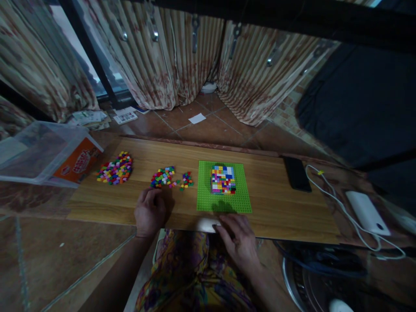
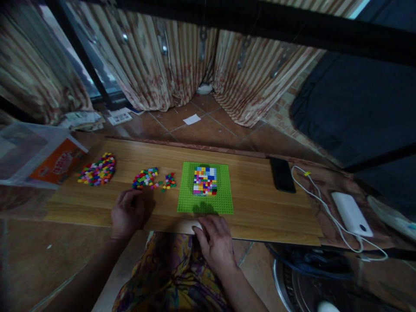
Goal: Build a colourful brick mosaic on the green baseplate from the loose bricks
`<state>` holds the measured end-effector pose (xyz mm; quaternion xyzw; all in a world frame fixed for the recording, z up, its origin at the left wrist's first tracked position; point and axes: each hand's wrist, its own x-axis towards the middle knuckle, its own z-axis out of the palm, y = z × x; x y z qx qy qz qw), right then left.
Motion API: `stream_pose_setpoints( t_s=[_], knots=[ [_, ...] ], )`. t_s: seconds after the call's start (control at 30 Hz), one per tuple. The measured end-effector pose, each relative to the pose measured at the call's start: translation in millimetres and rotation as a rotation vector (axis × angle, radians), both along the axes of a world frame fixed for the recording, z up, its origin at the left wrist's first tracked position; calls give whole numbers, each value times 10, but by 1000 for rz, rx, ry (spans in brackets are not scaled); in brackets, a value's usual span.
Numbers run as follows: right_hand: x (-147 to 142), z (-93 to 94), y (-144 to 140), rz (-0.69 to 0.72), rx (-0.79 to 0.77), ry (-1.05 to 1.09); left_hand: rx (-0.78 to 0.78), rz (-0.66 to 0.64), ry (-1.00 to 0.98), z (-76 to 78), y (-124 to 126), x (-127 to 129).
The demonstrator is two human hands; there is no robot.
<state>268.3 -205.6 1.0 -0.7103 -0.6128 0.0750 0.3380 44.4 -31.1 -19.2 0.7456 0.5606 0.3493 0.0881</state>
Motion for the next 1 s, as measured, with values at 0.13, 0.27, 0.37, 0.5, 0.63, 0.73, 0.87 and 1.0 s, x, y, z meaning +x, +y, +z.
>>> stream_pose_setpoints(
  t_s=[0.13, 0.27, 0.37, 0.5, 0.63, 0.73, 0.87, 1.0],
  knots=[
    [-49, -78, 26, -3, -53, -47, -13, 0, -1, 1, -2, -3],
    [-33, -119, 54, 28, -76, -25, -9, 4, 7, 4, -2, -3],
    [13, -73, 76, 13, -88, 69, -2, 7, 16, -3, 5, -6],
    [133, 35, 171, -168, -48, 287, 12, -6, 32, -19, 23, -14],
    [257, 64, 361, -321, 53, 398, 15, -8, 38, -21, 35, -15],
    [303, 33, 499, -316, 116, 315, 3, -2, 38, -11, 34, -10],
    [325, -36, 607, -279, 174, 162, -10, -2, 37, 1, 30, -8],
    [364, -93, 664, -278, 195, 134, -11, -9, 41, 0, 30, -15]
  ],
)
